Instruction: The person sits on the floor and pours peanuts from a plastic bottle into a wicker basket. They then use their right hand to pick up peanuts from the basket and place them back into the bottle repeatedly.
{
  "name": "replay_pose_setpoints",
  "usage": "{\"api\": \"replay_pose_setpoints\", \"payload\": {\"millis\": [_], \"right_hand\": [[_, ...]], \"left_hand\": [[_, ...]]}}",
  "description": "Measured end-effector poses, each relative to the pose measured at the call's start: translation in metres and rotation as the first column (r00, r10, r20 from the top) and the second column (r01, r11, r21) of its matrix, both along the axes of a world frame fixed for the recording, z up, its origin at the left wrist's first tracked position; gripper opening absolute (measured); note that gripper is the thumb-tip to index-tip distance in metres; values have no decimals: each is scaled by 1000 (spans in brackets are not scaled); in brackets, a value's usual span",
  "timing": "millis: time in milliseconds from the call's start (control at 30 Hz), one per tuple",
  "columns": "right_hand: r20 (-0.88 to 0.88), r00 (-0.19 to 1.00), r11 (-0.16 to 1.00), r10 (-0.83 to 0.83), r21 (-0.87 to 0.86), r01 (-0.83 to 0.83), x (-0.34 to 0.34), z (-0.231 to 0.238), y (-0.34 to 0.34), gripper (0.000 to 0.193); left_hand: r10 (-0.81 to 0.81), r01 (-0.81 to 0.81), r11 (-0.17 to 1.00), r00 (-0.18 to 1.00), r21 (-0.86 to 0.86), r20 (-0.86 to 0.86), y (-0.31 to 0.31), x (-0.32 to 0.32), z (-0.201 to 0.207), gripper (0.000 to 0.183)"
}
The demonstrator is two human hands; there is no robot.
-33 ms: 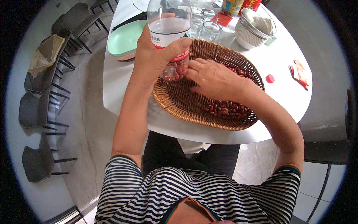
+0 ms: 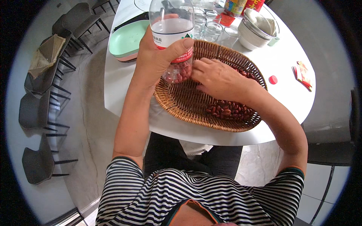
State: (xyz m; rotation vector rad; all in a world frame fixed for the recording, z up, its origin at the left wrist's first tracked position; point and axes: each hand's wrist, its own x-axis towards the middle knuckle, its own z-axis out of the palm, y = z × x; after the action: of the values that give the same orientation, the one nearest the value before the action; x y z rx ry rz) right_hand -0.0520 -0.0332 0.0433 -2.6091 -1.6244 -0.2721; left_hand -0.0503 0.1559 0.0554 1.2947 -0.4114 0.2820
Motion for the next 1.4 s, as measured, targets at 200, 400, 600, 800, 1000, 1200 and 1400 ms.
{"api": "replay_pose_setpoints", "payload": {"millis": [200,400,600,800,1000,1200,1400], "right_hand": [[5,998,989,-65,-137,65,-2,11,-34,14],[-70,962,958,-265,-133,255,-27,40,-60,9],[-116,940,942,-320,-147,302,-36,63,-67,9],[-102,929,935,-355,-40,353,-37,60,-60,10],[-23,996,793,-89,603,85,-22,107,-77,19],[211,977,820,-40,566,-89,-35,116,-56,18],[103,994,746,-38,665,-40,-29,98,-60,21]], "left_hand": [[-46,48,999,996,16,-74,-1,-3,0,65],[-97,96,974,995,205,-9,0,-11,5,68],[-382,352,850,924,392,-4,6,-12,5,75],[-513,325,703,848,633,135,1,-19,16,78],[-433,257,686,896,681,98,-2,-21,25,80],[-392,272,712,919,647,45,-4,-17,21,79],[-375,199,689,921,697,108,-4,-15,17,78]]}}
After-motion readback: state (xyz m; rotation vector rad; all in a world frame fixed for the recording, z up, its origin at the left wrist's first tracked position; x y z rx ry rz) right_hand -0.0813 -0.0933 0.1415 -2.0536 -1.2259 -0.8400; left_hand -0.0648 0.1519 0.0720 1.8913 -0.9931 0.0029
